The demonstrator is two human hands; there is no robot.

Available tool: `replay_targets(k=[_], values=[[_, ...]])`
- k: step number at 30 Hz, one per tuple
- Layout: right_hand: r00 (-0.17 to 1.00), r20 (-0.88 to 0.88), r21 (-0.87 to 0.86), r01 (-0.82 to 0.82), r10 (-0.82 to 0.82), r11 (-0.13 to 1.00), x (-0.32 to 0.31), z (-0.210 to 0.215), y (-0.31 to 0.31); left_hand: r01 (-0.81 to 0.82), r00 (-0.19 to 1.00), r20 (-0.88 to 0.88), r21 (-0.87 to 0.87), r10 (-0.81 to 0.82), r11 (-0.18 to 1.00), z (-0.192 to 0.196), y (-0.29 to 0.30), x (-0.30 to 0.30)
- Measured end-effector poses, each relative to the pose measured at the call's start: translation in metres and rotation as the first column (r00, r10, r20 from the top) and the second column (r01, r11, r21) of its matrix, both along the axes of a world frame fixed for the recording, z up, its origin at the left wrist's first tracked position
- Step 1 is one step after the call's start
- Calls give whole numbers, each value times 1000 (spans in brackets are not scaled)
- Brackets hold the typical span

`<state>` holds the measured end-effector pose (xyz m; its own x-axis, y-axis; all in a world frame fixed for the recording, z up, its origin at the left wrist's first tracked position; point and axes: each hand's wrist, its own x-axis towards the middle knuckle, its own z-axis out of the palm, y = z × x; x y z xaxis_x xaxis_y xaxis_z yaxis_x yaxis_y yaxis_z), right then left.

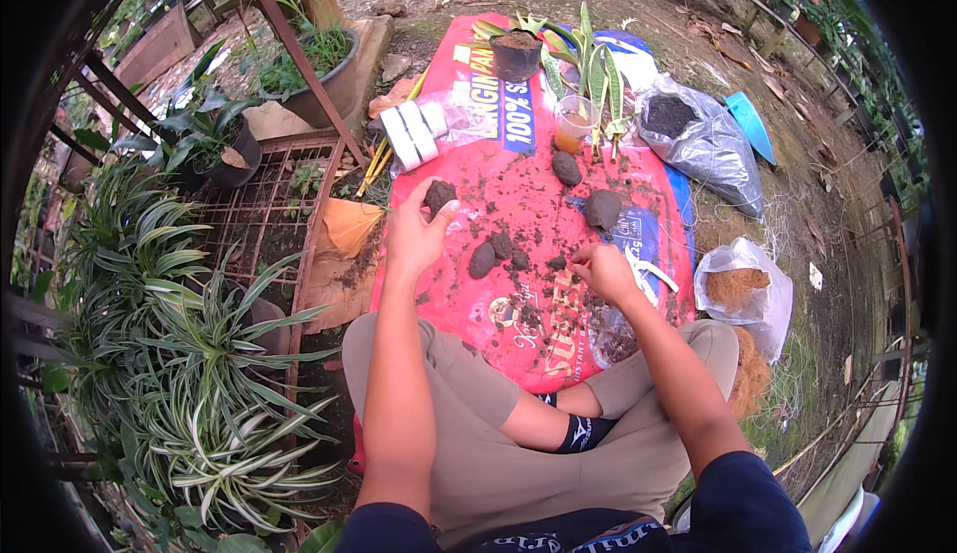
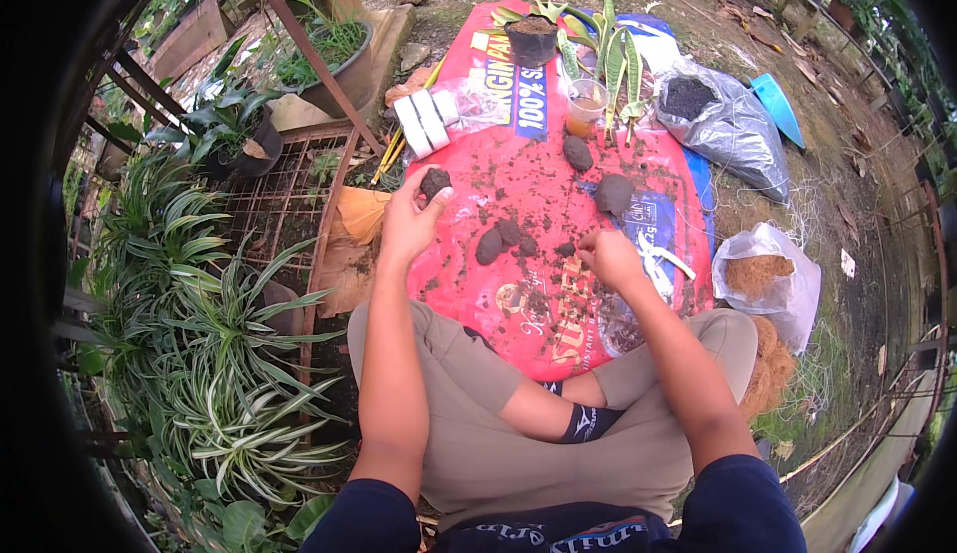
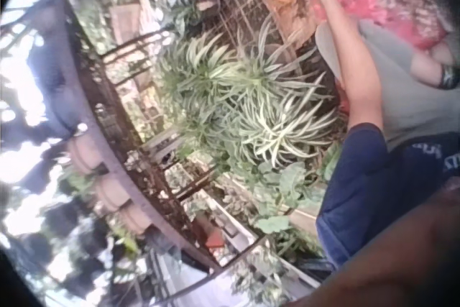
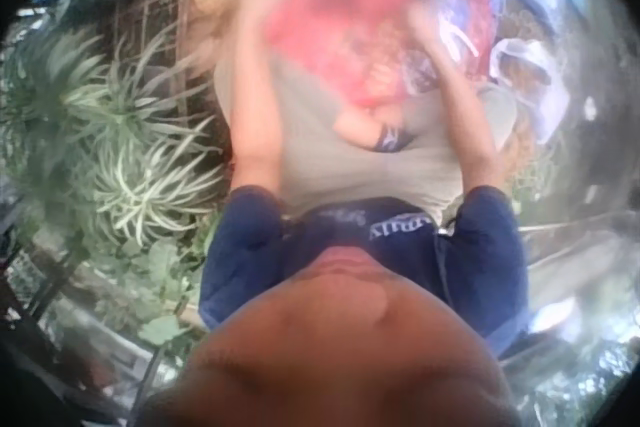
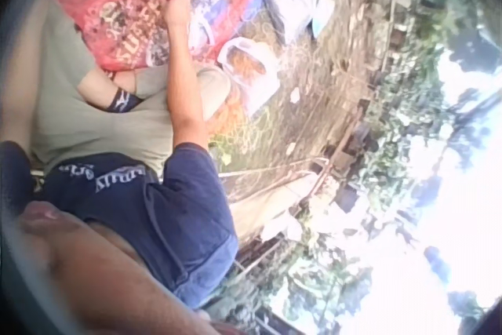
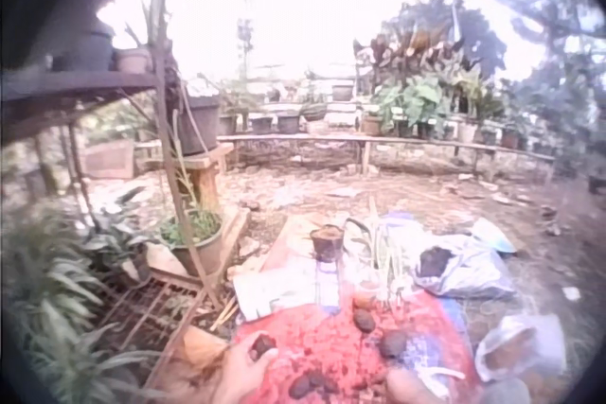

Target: The person sits on the ground and uses their hands to break apart and mix soil on a red tarp. They handle small plant cuttings and soil clumps, repeatedly crumbling and combining them.

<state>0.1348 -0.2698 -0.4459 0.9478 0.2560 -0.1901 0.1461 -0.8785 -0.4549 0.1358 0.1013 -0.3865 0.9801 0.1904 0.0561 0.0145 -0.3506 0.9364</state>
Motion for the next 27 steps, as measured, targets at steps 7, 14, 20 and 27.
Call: replay_targets(k=[7,14,20,27], values=[[980,79,82,179,-185,980,-13,-36,88,-25,998,60,289,8,957,-22,-5,1],[934,8,215,346,-356,913,-20,-51,97,-31,999,-14,282,36,959,-43,15,-1],[933,99,293,305,-347,906,-5,-50,87,-68,997,-10,257,73,964,-22,6,5],[983,146,-28,118,-113,993,4,-42,127,-52,998,35,193,46,980,-34,19,5]])
